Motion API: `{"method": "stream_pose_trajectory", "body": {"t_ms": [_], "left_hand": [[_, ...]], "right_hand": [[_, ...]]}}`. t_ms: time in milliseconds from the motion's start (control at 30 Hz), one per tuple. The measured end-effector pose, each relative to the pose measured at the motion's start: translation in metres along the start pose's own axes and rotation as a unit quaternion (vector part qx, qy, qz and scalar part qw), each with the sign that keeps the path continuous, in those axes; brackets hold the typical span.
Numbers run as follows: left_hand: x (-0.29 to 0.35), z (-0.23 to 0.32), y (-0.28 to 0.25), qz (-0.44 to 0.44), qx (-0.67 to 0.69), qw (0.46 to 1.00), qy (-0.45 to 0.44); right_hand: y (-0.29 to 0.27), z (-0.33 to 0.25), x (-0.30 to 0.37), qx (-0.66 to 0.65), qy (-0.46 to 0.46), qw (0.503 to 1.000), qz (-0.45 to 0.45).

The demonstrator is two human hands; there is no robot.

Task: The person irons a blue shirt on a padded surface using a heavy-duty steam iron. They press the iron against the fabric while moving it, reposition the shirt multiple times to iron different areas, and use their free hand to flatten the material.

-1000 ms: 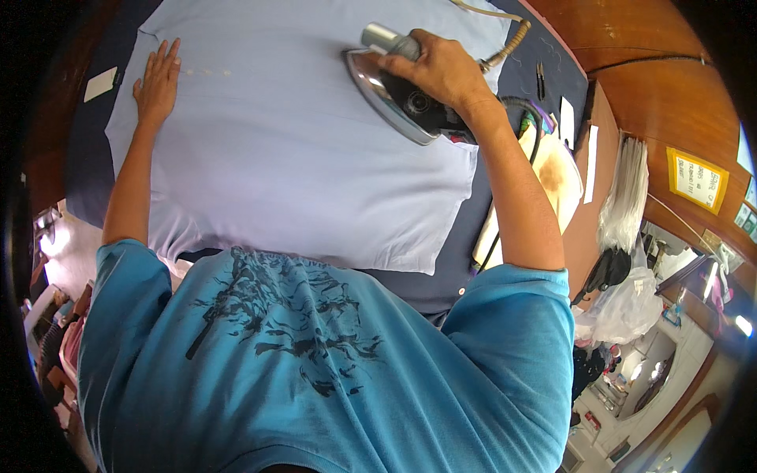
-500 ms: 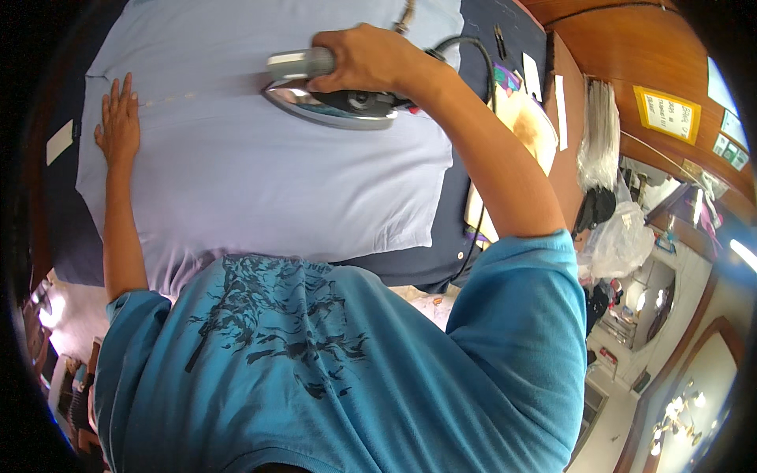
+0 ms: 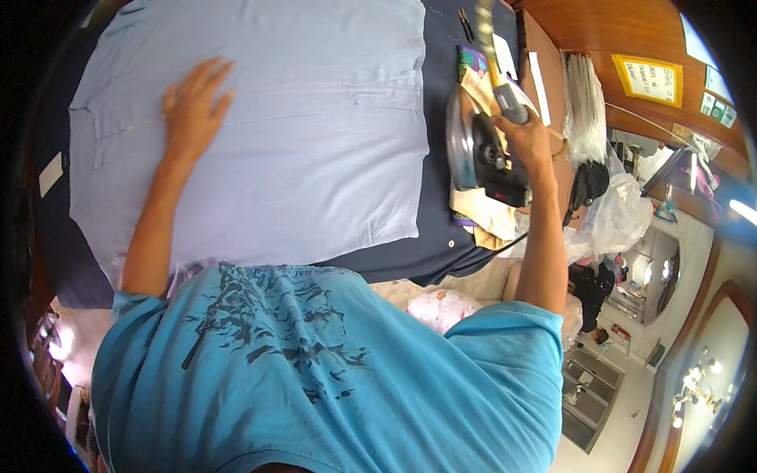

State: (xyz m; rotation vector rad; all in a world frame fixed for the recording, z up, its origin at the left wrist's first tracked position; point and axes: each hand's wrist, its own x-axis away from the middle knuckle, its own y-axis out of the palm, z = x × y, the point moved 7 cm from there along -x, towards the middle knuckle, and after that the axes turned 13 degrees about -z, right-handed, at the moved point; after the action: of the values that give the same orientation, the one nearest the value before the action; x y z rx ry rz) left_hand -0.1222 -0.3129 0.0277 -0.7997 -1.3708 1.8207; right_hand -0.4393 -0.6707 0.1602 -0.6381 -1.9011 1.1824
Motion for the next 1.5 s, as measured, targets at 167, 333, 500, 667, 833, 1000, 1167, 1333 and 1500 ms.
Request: {"method": "stream_pose_trajectory", "body": {"t_ms": [167,333,500,667,833,1000,1167,1333,1500], "left_hand": [[-0.036,0.078,0.028,-0.058,0.081,0.993,0.062],[-0.070,0.112,0.045,-0.042,0.075,0.993,0.078],[-0.091,0.132,0.052,-0.083,0.067,0.992,0.064],[-0.094,0.132,0.057,-0.076,0.088,0.992,0.048],[-0.100,0.138,0.057,-0.071,0.095,0.991,0.054],[-0.101,0.137,0.059,-0.040,0.095,0.994,0.042],[-0.101,0.134,0.063,-0.023,0.088,0.996,0.025],[-0.100,0.133,0.063,0.001,0.089,0.995,0.041],[-0.102,0.133,0.064,-0.008,0.096,0.994,0.042]], "right_hand": [[-0.020,0.097,-0.037,-0.021,-0.008,1.000,-0.002],[-0.023,0.118,-0.059,0.089,0.022,0.985,0.144],[-0.029,0.100,-0.037,0.157,-0.014,0.965,0.210],[0.023,-0.005,-0.008,0.098,-0.152,0.955,0.234],[0.121,-0.045,-0.022,-0.053,-0.077,0.995,0.037],[0.150,-0.055,-0.030,-0.071,-0.182,0.972,0.129],[0.153,-0.043,-0.033,-0.074,-0.229,0.964,0.116],[0.147,-0.042,-0.035,-0.038,-0.249,0.965,0.068],[0.122,-0.068,-0.044,-0.051,-0.290,0.941,0.164]]}}
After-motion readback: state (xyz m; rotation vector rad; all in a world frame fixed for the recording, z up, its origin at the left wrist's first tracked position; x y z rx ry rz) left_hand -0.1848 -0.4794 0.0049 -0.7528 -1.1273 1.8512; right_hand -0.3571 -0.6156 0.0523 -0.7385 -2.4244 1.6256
